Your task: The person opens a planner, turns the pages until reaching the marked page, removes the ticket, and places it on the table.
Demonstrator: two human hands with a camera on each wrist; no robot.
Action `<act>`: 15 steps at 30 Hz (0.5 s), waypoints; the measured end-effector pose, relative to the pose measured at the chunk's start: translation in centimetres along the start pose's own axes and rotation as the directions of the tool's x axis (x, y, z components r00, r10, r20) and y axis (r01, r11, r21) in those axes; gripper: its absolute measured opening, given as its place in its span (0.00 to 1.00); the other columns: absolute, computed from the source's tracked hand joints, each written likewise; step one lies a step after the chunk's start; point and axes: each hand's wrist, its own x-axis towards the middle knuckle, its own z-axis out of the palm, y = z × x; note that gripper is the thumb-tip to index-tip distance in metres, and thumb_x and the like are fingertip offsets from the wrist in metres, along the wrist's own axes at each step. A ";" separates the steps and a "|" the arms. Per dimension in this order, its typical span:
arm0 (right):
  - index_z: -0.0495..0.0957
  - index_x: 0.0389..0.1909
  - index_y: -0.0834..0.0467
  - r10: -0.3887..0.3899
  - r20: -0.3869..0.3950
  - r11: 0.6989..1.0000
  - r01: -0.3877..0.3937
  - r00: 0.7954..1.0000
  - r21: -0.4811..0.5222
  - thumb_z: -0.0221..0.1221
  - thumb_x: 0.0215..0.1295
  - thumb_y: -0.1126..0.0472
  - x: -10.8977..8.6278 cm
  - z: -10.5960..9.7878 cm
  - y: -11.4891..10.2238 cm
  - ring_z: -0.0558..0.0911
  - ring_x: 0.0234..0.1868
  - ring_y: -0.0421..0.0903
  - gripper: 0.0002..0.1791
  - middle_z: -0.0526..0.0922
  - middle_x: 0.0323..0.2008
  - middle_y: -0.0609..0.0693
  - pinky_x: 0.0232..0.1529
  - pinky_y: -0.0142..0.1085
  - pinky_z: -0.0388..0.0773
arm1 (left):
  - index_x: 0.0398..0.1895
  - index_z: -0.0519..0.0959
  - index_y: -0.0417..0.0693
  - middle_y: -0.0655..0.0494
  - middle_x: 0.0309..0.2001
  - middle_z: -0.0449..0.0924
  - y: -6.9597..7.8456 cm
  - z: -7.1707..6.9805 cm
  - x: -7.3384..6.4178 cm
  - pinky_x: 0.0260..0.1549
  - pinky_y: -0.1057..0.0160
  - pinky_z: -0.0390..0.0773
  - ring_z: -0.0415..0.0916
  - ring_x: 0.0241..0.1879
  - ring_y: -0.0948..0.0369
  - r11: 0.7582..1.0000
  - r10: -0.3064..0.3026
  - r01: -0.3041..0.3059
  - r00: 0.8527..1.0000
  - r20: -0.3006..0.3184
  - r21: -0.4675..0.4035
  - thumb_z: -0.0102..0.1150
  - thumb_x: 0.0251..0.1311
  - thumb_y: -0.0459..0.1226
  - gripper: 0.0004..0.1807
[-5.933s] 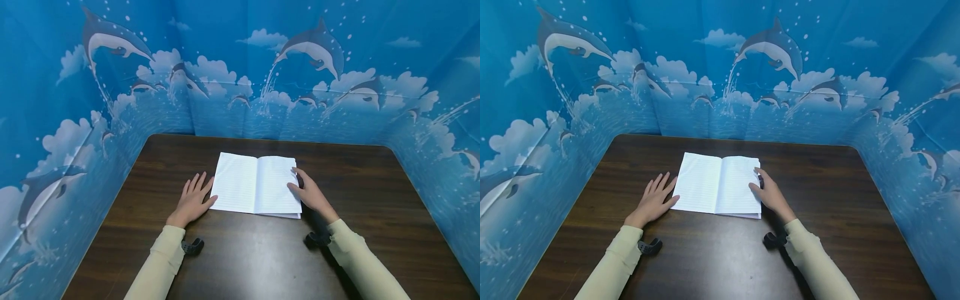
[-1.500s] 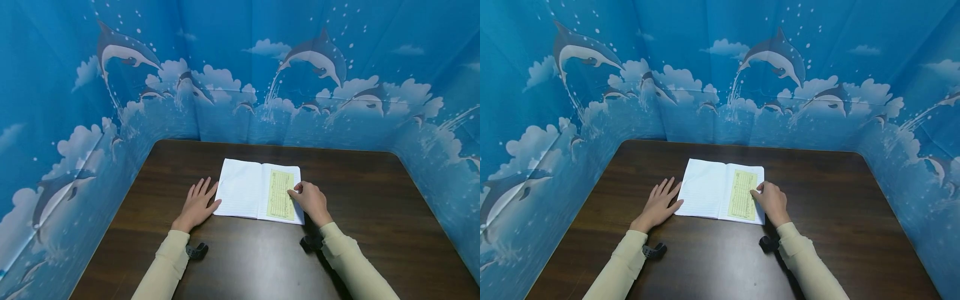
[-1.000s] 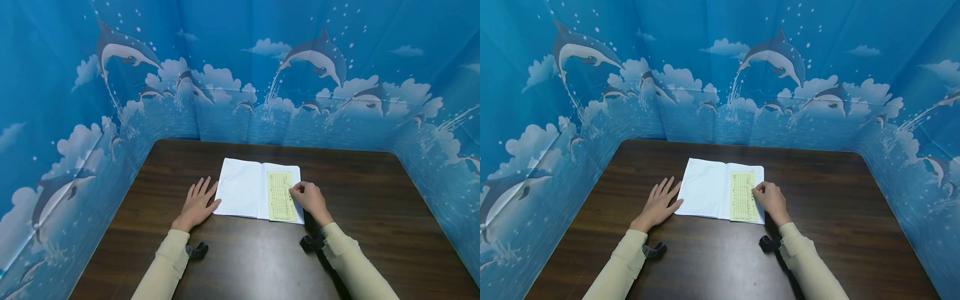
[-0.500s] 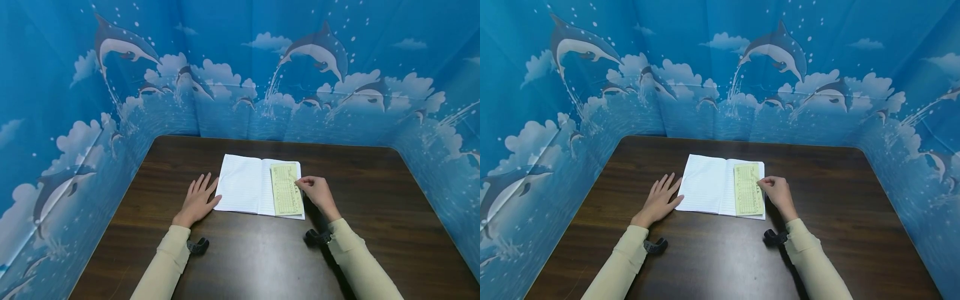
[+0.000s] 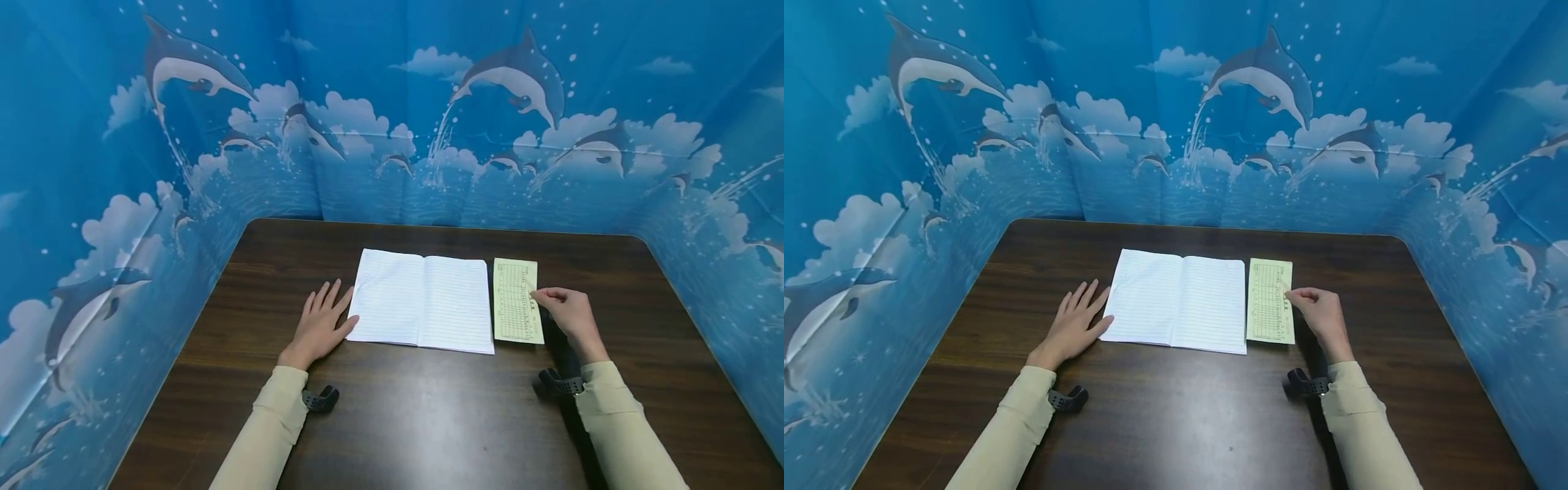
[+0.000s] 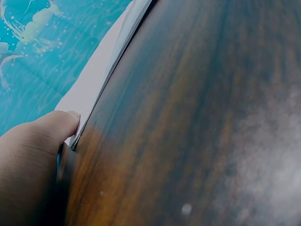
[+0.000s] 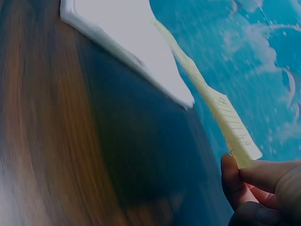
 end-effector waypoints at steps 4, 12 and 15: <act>0.82 0.60 0.66 0.027 -0.006 1.000 -0.027 1.000 -0.007 0.58 0.76 0.42 0.1 -1.1 1.2 0.73 0.50 0.56 0.30 0.80 0.61 0.67 0.44 0.40 0.71 | 0.85 0.51 0.56 0.45 0.86 0.40 -0.2 0.0 0.0 0.81 0.35 0.34 0.34 0.85 0.42 1.000 0.009 -0.009 1.000 0.000 -0.014 0.46 0.78 0.58 0.40; 0.82 0.57 0.69 0.014 -0.022 0.999 -0.015 1.000 -0.049 0.58 0.77 0.45 0.2 -1.9 2.5 0.77 0.52 0.59 0.29 0.81 0.59 0.70 0.48 0.48 0.75 | 0.86 0.49 0.58 0.47 0.87 0.38 -0.3 0.0 0.1 0.81 0.35 0.34 0.33 0.85 0.42 1.000 -0.005 0.005 1.000 0.022 0.016 0.42 0.78 0.61 0.40; 0.84 0.54 0.69 -0.034 -0.060 0.994 0.028 0.998 -0.110 0.59 0.77 0.47 0.2 -1.8 3.0 0.79 0.42 0.54 0.26 0.85 0.51 0.67 0.39 0.39 0.74 | 0.86 0.49 0.58 0.47 0.87 0.37 -0.2 0.0 0.2 0.81 0.35 0.33 0.32 0.86 0.43 1.000 -0.011 0.011 0.999 0.038 0.017 0.42 0.79 0.61 0.40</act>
